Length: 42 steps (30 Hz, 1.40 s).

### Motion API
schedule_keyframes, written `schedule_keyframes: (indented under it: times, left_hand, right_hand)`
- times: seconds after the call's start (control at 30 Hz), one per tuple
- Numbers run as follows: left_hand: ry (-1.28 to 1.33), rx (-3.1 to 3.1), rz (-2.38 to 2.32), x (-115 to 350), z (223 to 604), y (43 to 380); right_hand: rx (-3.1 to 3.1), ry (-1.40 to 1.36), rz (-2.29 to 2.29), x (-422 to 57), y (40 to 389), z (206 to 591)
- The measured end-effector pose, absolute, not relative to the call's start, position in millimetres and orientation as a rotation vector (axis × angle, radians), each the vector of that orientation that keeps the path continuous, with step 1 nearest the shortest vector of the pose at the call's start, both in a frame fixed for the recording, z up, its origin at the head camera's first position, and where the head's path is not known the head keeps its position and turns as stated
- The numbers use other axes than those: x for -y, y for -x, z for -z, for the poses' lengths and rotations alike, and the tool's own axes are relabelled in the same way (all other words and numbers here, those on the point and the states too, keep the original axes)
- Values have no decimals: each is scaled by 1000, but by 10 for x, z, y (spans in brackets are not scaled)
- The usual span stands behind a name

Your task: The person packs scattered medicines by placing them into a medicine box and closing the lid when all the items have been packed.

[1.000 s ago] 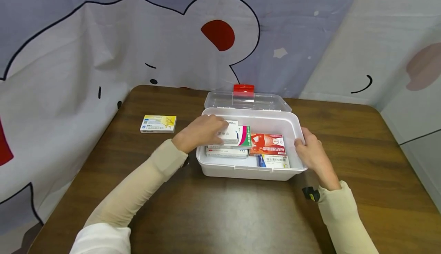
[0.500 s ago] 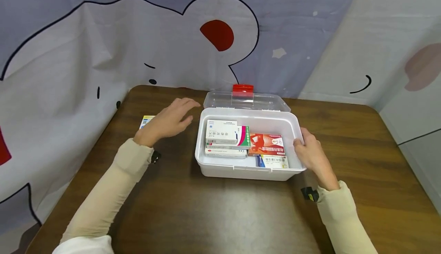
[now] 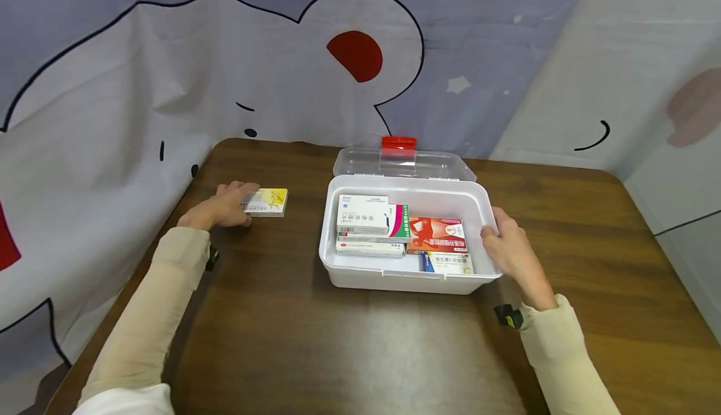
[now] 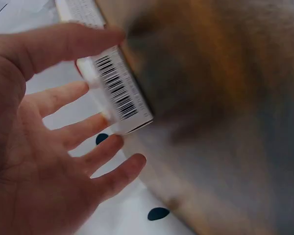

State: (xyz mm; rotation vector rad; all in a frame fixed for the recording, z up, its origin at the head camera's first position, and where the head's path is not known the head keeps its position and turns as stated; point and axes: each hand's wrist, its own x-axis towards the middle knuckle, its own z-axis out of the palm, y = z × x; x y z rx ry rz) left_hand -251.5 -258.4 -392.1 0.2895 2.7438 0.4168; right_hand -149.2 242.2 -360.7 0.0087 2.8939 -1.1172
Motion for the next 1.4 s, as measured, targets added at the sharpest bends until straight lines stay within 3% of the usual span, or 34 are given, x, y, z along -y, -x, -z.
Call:
schedule_keyframes:
  times: [0.43, 0.83, 1.4]
  left_hand:
    - [-236, -2728, -404, 2551, 3979, 2442]
    - [-357, -2698, -494, 2566, 3922, 2224]
    - [-648, -2904, -625, 2018, 3025, 2005]
  right_hand:
    - [-2902, -7, 1114, -2428, 1497, 3601]
    - [-2896, -4, 1106, -2422, 1494, 3594]
    - [-2895, 4, 1112, -2426, 1499, 3600]
